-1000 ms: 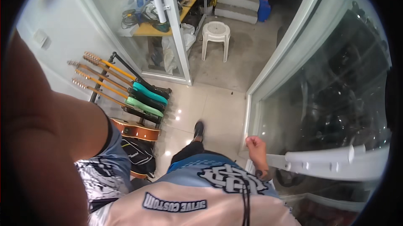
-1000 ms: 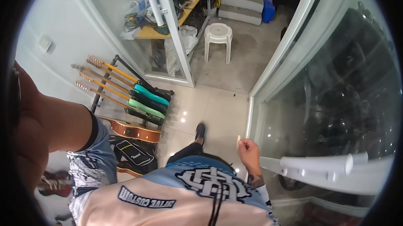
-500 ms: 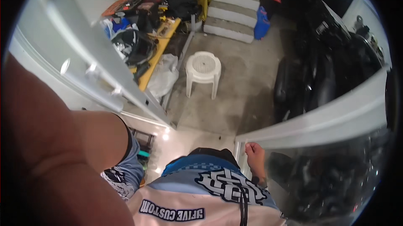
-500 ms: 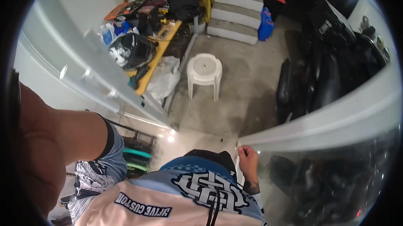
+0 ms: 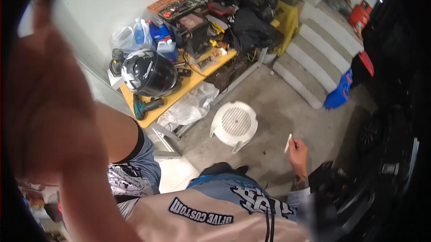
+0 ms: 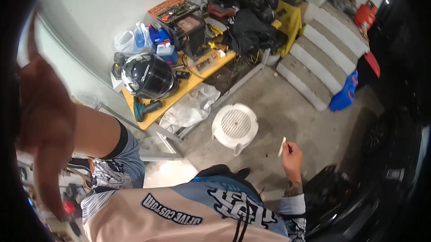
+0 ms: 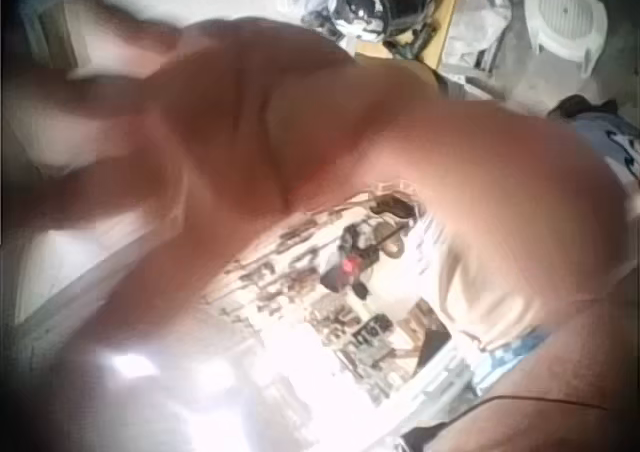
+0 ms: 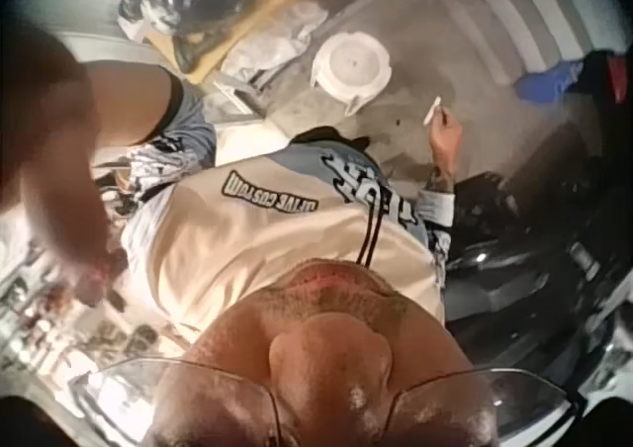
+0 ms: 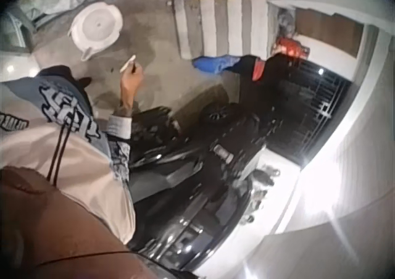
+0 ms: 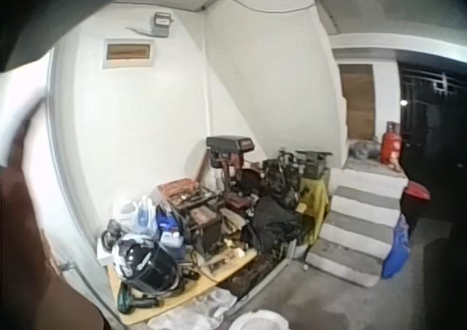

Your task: Measuring and inspecting a guitar saddle part during a repair process.

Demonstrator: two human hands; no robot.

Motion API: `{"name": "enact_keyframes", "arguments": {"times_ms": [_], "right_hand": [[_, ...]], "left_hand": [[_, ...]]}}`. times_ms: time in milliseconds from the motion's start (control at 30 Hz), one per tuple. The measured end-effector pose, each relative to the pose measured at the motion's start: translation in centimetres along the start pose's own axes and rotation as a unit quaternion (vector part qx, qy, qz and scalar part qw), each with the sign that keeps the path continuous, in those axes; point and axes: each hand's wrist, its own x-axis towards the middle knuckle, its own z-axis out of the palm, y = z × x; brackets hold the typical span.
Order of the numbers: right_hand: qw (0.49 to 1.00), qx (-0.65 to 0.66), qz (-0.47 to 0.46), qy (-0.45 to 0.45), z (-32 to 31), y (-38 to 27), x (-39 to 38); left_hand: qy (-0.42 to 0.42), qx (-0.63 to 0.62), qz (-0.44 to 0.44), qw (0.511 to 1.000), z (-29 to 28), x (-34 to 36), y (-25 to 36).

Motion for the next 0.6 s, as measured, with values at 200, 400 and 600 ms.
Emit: {"name": "enact_keyframes", "arguments": {"times_ms": [200,400,600], "right_hand": [[0.999,-0.014,-0.017,-0.034,-7.9,4.5,18.4],[0.978,-0.208,0.017,0.006,-18.1,14.8,33.1],[0.99,-0.055,0.126,-0.033,-24.3,26.8,45.3]], "left_hand": [[0.112,0.218,-0.562,0.79,14.9,-15.9,-12.5],[0.218,0.209,-0.709,0.638,27.0,-29.6,-24.5],[0.294,0.271,-0.71,0.579,31.1,-33.0,-36.5]]}}
